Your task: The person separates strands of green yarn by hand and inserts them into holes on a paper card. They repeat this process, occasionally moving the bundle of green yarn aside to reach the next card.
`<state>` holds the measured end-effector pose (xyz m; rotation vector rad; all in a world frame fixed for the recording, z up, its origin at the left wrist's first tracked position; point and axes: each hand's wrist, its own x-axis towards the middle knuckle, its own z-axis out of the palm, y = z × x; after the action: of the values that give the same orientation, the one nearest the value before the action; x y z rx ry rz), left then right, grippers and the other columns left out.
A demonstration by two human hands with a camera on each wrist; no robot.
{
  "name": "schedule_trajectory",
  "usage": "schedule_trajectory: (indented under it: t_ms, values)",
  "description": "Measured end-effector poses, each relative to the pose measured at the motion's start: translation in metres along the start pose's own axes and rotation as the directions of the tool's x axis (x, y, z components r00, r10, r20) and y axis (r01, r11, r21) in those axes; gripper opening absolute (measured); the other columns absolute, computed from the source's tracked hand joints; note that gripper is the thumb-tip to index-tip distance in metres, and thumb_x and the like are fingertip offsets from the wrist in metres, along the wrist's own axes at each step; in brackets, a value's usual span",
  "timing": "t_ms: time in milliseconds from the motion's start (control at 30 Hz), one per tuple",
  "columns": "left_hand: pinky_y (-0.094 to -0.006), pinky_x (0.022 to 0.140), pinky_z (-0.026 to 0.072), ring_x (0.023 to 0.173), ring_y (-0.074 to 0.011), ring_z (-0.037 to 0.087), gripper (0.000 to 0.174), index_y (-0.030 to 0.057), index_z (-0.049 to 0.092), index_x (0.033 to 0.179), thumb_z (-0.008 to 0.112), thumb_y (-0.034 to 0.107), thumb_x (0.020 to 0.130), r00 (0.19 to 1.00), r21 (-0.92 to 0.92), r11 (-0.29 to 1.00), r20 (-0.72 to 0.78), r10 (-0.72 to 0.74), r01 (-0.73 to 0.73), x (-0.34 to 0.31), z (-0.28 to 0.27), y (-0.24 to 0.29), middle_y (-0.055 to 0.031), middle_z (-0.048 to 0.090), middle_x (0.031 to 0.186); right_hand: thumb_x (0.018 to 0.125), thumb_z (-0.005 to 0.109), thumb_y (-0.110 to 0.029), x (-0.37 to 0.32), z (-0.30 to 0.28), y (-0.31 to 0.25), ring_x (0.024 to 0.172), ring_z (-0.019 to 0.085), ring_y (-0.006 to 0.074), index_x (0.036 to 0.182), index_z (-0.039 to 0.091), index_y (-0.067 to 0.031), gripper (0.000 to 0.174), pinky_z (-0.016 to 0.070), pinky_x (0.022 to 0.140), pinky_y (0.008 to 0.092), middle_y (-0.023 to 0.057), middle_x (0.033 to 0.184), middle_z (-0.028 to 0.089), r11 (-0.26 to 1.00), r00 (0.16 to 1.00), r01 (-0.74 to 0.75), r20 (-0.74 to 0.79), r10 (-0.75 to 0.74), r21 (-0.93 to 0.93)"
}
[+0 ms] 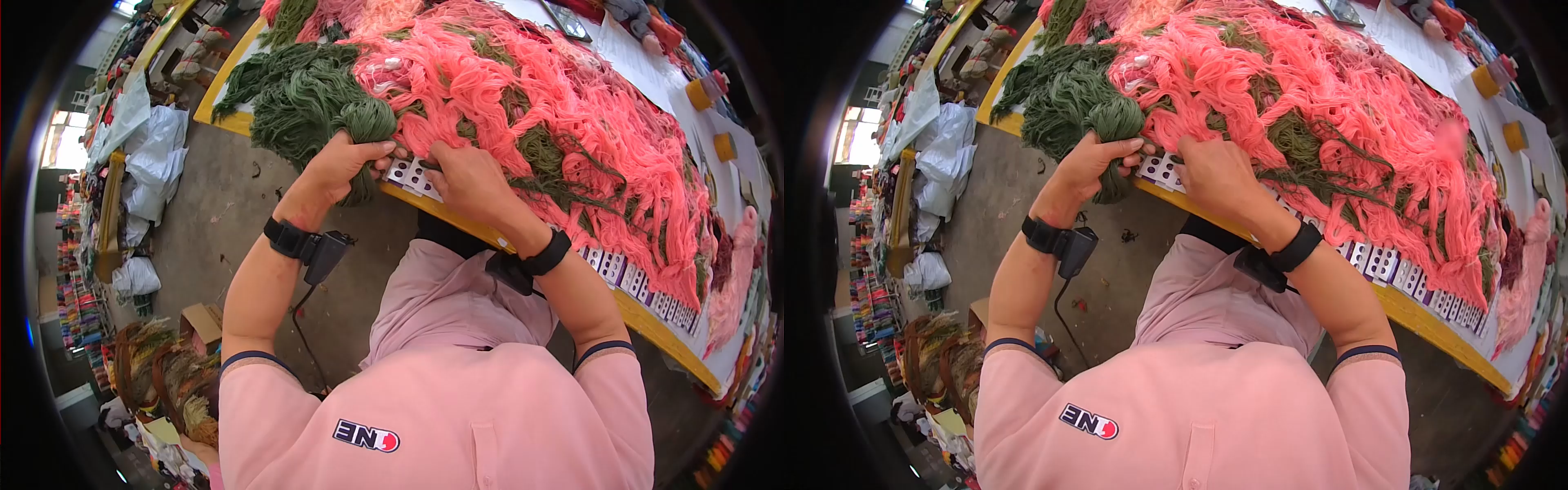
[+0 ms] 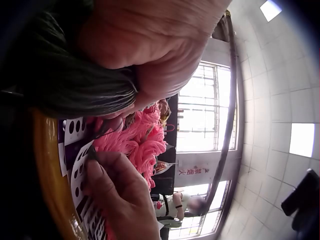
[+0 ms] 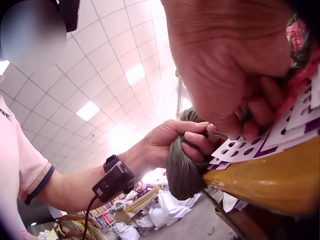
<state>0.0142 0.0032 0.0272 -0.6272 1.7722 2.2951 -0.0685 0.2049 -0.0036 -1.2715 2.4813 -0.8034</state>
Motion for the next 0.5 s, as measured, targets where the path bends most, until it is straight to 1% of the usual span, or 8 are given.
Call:
schedule_trajectory:
  t_ms: [67,100,167,200,267,300,367,500]
  values:
    - [-0.0272,0.061,0.0450,0.064,-0.0090,0.053,0.013,0.0043,0.062,0.098,0.068,0.008,0.086,1.000,-0.086,0.996,0.016,-0.024,0.025,0.006,-0.007,-0.008,-0.0036,0.064,0.080,0.086,0.064,-0.019,-0.001,0.002,0.000,0.077,0.064,0.0397,0.094,0.061,-0.0029,0.018,0.0481,0.069,0.0497,0.0198,0.078,0.066,1.000,1.000,0.005,-0.029,-0.006,-0.016]
    - [-0.0266,0.060,0.0442,0.064,-0.0088,0.052,0.013,0.0046,0.062,0.098,0.068,0.008,0.086,0.999,-0.129,0.991,0.022,-0.035,0.038,0.008,-0.010,-0.009,-0.0032,0.063,0.080,0.086,0.064,-0.018,-0.001,0.003,0.001,0.076,0.064,0.0394,0.093,0.062,-0.0035,0.016,0.0483,0.068,0.0495,0.0194,0.077,0.066,1.000,0.998,0.009,-0.057,-0.008,0.017]
    - [-0.0256,0.058,0.0415,0.064,-0.0086,0.052,0.012,0.0049,0.063,0.096,0.068,0.008,0.086,1.000,0.122,0.992,0.001,-0.031,0.031,0.012,-0.017,-0.008,-0.0026,0.062,0.078,0.086,0.063,-0.018,-0.002,0.004,0.003,0.074,0.064,0.0388,0.091,0.062,-0.0046,0.014,0.0486,0.067,0.0490,0.0185,0.076,0.066,0.996,0.994,0.021,-0.112,-0.012,0.081]
    - [-0.0251,0.057,0.0402,0.063,-0.0085,0.052,0.012,0.0050,0.063,0.096,0.068,0.008,0.085,1.000,0.245,0.969,-0.011,-0.026,0.028,0.012,-0.018,-0.007,-0.0023,0.062,0.078,0.086,0.063,-0.017,-0.002,0.004,0.003,0.074,0.064,0.0391,0.090,0.063,-0.0047,0.014,0.0489,0.067,0.0496,0.0189,0.075,0.066,0.997,0.993,0.014,-0.119,-0.004,0.079]
    - [-0.0234,0.054,0.0382,0.060,-0.0073,0.049,0.012,0.0047,0.063,0.093,0.071,0.009,0.084,0.999,0.301,0.954,-0.031,-0.011,0.019,0.012,-0.017,-0.006,-0.0003,0.059,0.076,0.085,0.063,-0.017,-0.001,0.006,0.003,0.073,0.064,0.0398,0.089,0.064,-0.0049,0.013,0.0494,0.067,0.0507,0.0197,0.073,0.065,0.997,0.992,0.008,-0.129,0.003,0.080]
    - [-0.0226,0.053,0.0372,0.059,-0.0067,0.048,0.013,0.0046,0.064,0.092,0.072,0.010,0.084,0.999,0.329,0.944,-0.038,-0.002,0.014,0.011,-0.016,-0.004,0.0007,0.058,0.074,0.085,0.062,-0.016,0.000,0.007,0.003,0.072,0.064,0.0387,0.088,0.064,-0.0052,0.012,0.0492,0.066,0.0493,0.0187,0.073,0.065,0.996,0.990,0.023,-0.141,-0.011,0.089]
    - [-0.0226,0.052,0.0368,0.060,-0.0065,0.048,0.015,0.0044,0.064,0.093,0.073,0.011,0.083,0.998,0.412,0.909,0.007,-0.068,0.059,0.008,-0.016,0.009,0.0014,0.056,0.073,0.087,0.061,-0.015,-0.001,0.006,0.005,0.069,0.064,0.0366,0.088,0.063,-0.0059,0.009,0.0488,0.064,0.0464,0.0169,0.071,0.064,0.994,0.985,0.046,-0.168,-0.029,0.102]
    - [-0.0220,0.052,0.0359,0.062,-0.0061,0.048,0.017,0.0036,0.065,0.095,0.073,0.012,0.083,0.973,0.519,0.844,0.092,-0.210,0.133,0.015,-0.022,0.017,0.0017,0.056,0.072,0.087,0.060,-0.015,0.001,0.007,0.010,0.067,0.064,0.0357,0.088,0.063,-0.0056,0.010,0.0487,0.062,0.0451,0.0166,0.069,0.063,0.987,0.983,0.080,-0.174,-0.056,0.138]
